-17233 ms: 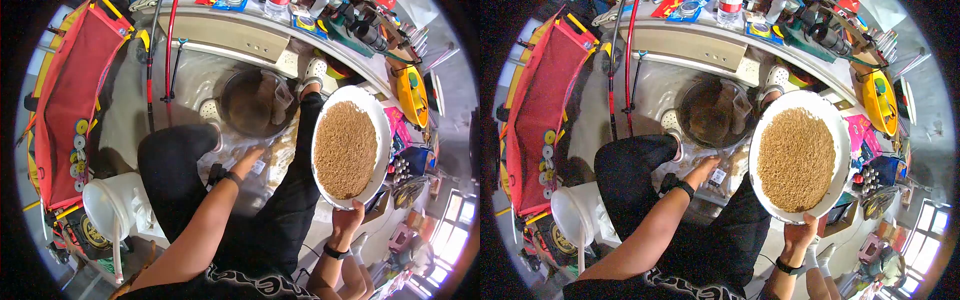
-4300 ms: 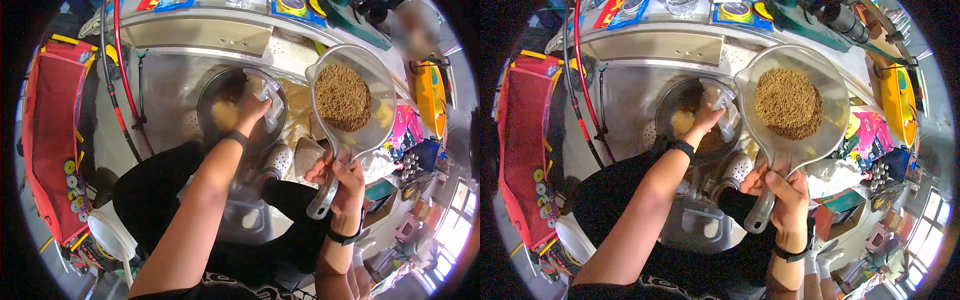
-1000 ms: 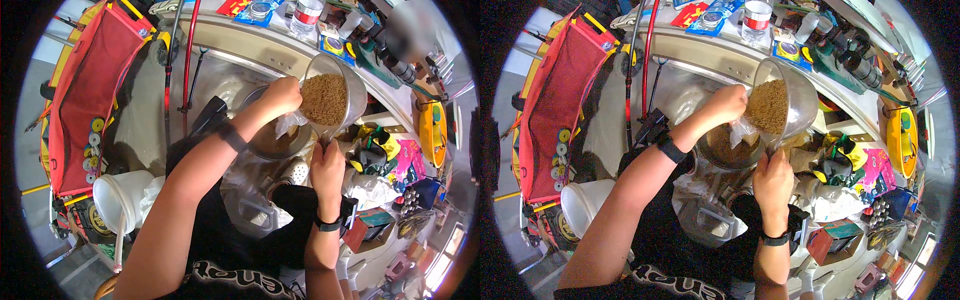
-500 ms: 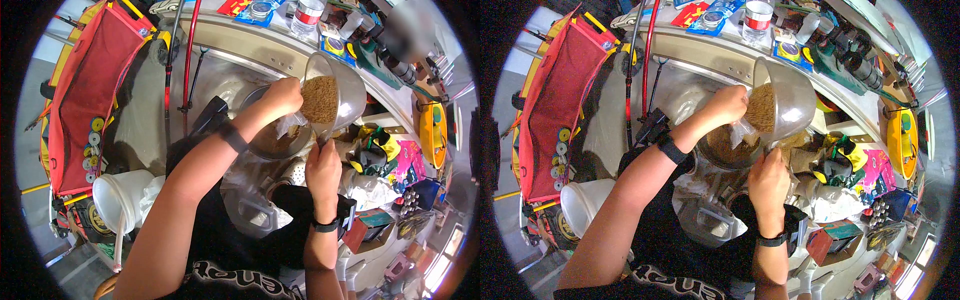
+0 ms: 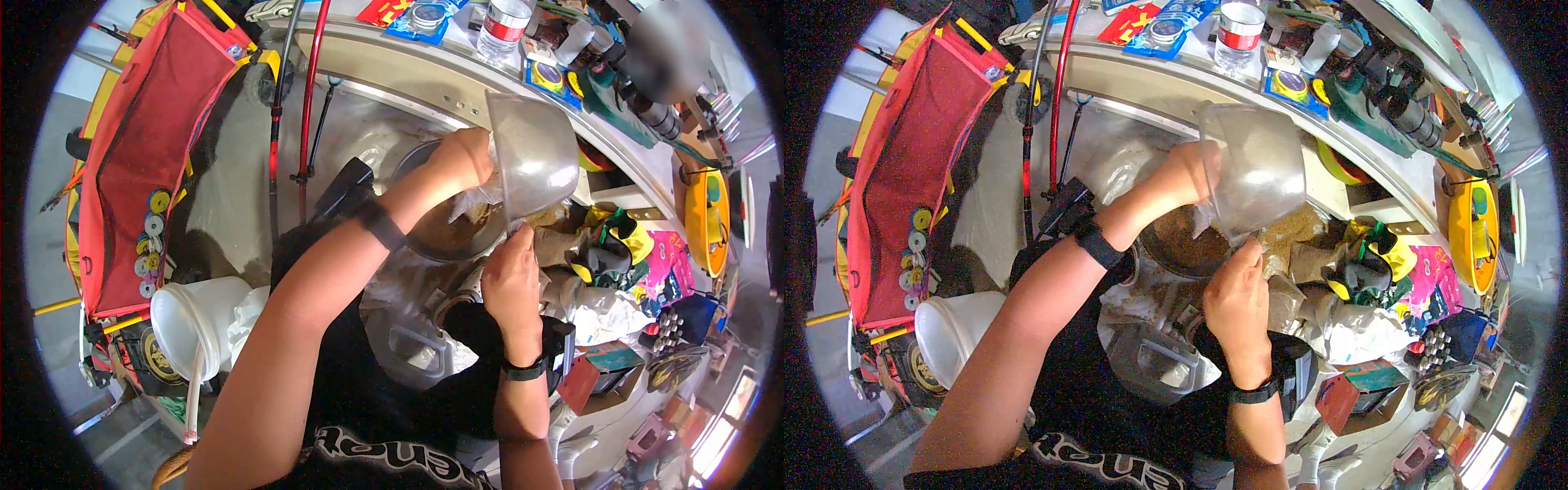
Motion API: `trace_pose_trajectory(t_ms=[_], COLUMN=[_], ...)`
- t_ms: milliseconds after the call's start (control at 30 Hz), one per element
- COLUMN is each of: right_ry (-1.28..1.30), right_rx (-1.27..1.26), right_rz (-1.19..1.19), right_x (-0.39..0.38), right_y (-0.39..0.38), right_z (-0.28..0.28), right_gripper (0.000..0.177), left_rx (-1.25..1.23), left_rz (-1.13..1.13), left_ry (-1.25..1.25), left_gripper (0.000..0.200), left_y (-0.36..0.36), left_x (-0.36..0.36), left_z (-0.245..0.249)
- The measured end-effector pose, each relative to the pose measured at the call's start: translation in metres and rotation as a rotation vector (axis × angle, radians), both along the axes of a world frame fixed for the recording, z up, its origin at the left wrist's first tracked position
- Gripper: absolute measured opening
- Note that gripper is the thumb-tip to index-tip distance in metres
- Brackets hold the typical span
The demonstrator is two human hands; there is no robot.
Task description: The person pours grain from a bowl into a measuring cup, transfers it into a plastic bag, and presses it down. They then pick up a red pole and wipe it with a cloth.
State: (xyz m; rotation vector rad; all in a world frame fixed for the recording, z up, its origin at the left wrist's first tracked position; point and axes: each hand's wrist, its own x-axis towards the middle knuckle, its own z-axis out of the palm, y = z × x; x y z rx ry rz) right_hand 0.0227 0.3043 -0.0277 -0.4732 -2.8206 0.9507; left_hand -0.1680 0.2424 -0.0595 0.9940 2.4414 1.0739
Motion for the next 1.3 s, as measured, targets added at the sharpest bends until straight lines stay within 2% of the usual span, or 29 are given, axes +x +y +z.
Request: trace_pose_trajectory(t_ms=[67,100,167,200,267,300,333,433,467,533,600,700,800,900,1067,1167,1267,1300], right_ry=[0.07,0.069,0.042,0.041,0.107,0.231,0.197,0.248,0.264,0.389,0.439,0.493,0.506,0.517,0.543,0.54,0.513,0.513], right_rx=[0.022,0.023,-0.104,-0.104,-0.301,-0.313,-0.323,-0.687,-0.854,-0.949,-0.961,-0.952,-0.946,-0.961,-0.976,-0.993,-0.986,-0.987], right_rz=[0.016,0.016,-0.025,-0.027,-0.071,-0.072,-0.11,-0.354,-0.401,-0.443,-0.503,-0.57,-0.586,-0.599,-0.624,-0.626,-0.656,-0.662], right_x=[0.001,0.001,0.0,0.0,-0.003,-0.004,-0.001,-0.004,-0.004,-0.005,-0.006,-0.006,-0.004,-0.001,0.002,0.004,0.002,0.001], right_y=[0.001,0.002,0.005,0.007,0.013,0.018,0.025,0.031,0.035,0.045,0.046,0.049,0.054,0.056,0.06,0.064,0.067,0.067], right_z=[-0.003,-0.005,-0.007,-0.005,-0.001,-0.01,-0.011,0.004,0.01,0.01,0.018,0.024,0.022,0.023,0.025,0.023,0.027,0.029], right_gripper=[0.03,0.03,0.028,0.028,0.025,0.024,0.027,0.027,0.022,0.017,0.017,0.018,0.019,0.02,0.022,0.024,0.015,0.015], left_rx=[0.065,0.066,-0.027,-0.027,-0.047,-0.044,-0.028,-0.009,-0.009,-0.012,-0.019,-0.025,-0.042,-0.126,-0.102,-0.174,0.077,0.082], left_rz=[0.021,0.021,0.089,0.087,0.114,0.111,0.096,0.085,0.094,0.087,0.078,-0.017,0.068,0.102,0.073,0.148,0.326,0.305], left_ry=[0.112,0.111,-0.052,-0.054,0.035,0.034,0.023,-0.014,-0.037,-0.088,-0.138,0.002,0.046,-0.116,-0.244,-0.548,-0.954,-0.949], left_gripper=[0.02,0.02,0.02,0.02,0.016,0.016,0.016,0.015,0.015,0.015,0.015,0.015,0.015,0.014,0.011,0.013,0.012,0.012], left_y=[0.006,0.004,-0.003,-0.003,-0.003,-0.005,-0.007,-0.009,-0.009,-0.009,-0.009,-0.008,-0.003,0.007,0.02,0.027,0.041,0.045], left_x=[-0.009,-0.007,0.0,0.0,-0.002,-0.002,-0.002,0.0,0.0,0.003,0.007,0.013,0.017,0.023,0.042,0.058,0.085,0.096], left_z=[-0.042,-0.033,-0.004,-0.005,-0.008,-0.005,-0.002,0.006,0.007,0.008,0.006,-0.011,-0.048,-0.077,-0.151,-0.205,-0.197,-0.21])
